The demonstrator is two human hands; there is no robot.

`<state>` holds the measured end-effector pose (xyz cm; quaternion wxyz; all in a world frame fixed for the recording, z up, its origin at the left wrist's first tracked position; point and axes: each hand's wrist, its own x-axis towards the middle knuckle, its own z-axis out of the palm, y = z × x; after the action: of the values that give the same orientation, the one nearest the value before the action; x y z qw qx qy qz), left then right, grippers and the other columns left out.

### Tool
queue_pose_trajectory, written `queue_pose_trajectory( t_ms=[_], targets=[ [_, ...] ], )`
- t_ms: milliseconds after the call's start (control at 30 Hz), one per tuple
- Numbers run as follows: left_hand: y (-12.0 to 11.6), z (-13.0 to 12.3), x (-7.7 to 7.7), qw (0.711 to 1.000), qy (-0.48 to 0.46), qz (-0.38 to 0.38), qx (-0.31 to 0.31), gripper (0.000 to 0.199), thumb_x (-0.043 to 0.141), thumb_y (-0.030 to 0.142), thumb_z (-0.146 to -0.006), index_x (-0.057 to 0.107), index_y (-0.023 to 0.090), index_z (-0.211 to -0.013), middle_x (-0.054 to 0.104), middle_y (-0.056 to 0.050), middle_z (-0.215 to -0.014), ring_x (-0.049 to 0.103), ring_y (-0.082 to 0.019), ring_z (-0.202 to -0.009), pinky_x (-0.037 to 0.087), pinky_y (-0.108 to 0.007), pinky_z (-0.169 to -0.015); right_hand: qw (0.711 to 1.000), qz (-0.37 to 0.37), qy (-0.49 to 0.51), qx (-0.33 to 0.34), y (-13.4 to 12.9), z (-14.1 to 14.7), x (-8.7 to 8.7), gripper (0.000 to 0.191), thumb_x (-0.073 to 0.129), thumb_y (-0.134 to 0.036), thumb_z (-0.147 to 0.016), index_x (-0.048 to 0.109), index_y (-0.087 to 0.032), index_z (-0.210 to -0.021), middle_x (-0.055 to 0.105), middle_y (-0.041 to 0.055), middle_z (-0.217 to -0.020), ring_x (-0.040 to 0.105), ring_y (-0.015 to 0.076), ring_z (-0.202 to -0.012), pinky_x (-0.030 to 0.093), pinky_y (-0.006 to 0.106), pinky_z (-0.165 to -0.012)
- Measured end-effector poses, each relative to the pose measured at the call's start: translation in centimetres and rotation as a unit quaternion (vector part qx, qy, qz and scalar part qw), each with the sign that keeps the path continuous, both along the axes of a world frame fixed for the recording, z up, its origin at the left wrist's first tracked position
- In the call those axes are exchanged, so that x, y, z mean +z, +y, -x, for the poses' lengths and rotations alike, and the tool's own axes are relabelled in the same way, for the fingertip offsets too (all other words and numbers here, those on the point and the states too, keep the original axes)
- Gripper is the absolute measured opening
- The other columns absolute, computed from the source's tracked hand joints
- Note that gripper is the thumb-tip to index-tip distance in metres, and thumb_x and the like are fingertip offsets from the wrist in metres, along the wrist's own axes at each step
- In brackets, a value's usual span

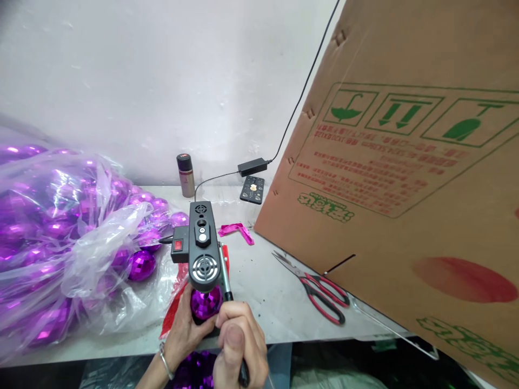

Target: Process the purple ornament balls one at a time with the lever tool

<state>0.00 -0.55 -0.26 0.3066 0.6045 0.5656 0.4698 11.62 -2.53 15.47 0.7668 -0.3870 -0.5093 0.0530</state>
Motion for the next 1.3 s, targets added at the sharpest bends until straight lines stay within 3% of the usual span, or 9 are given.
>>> queue_pose_trajectory(
  t_ms=[433, 800, 1167, 1300],
  targets=[
    [0.0, -0.2, 0.0, 0.999, 0.035, -0.016, 0.009, 0.079, 0.087, 0.040, -0.075, 0.061, 0.018, -0.146, 0.076, -0.021, -0.145, 0.072, -0.044, -0.139, 0.060, -0.066, -0.118, 0.999, 0.010, 0.019, 0.036, -0.2, -0.5, -2.0, 0.047, 0.051, -0.021, -0.115, 0.051, -0.023, -0.068, 0.057, -0.0018, -0.066, 0.055, 0.0120, -0.057, 0.037, 0.026, -0.051],
    [0.4, -0.2, 0.4, 0.999, 0.035, -0.021, -0.001, 0.076, 0.087, 0.042, -0.078, 0.061, 0.018, -0.146, 0.076, -0.020, -0.142, 0.074, -0.043, -0.133, 0.062, -0.065, -0.114, 0.998, -0.004, 0.040, 0.050, 0.4, 0.2, -0.6, 0.054, 0.050, -0.031, -0.119, 0.048, -0.023, -0.065, 0.052, -0.0043, -0.064, 0.051, 0.0099, -0.053, 0.040, 0.023, -0.048],
    [0.7, -0.4, 1.1, 1.000, 0.023, -0.019, -0.006, 0.077, 0.086, 0.040, -0.078, 0.061, 0.018, -0.147, 0.076, -0.020, -0.140, 0.075, -0.042, -0.131, 0.062, -0.064, -0.113, 0.998, -0.008, 0.048, 0.049, 0.2, 0.7, -3.7, 0.053, 0.045, -0.029, -0.120, 0.050, -0.023, -0.068, 0.058, -0.0015, -0.072, 0.058, 0.0114, -0.057, 0.049, 0.023, -0.052],
    [0.7, -0.3, 1.5, 1.000, 0.010, -0.003, -0.015, 0.075, 0.086, 0.040, -0.078, 0.062, 0.018, -0.146, 0.076, -0.020, -0.141, 0.074, -0.043, -0.133, 0.060, -0.066, -0.116, 0.998, -0.021, 0.029, 0.048, 0.4, 0.3, -4.7, 0.055, 0.048, -0.036, -0.120, 0.051, -0.023, -0.067, 0.059, -0.0019, -0.070, 0.058, 0.0120, -0.059, 0.049, 0.024, -0.055]
  ],
)
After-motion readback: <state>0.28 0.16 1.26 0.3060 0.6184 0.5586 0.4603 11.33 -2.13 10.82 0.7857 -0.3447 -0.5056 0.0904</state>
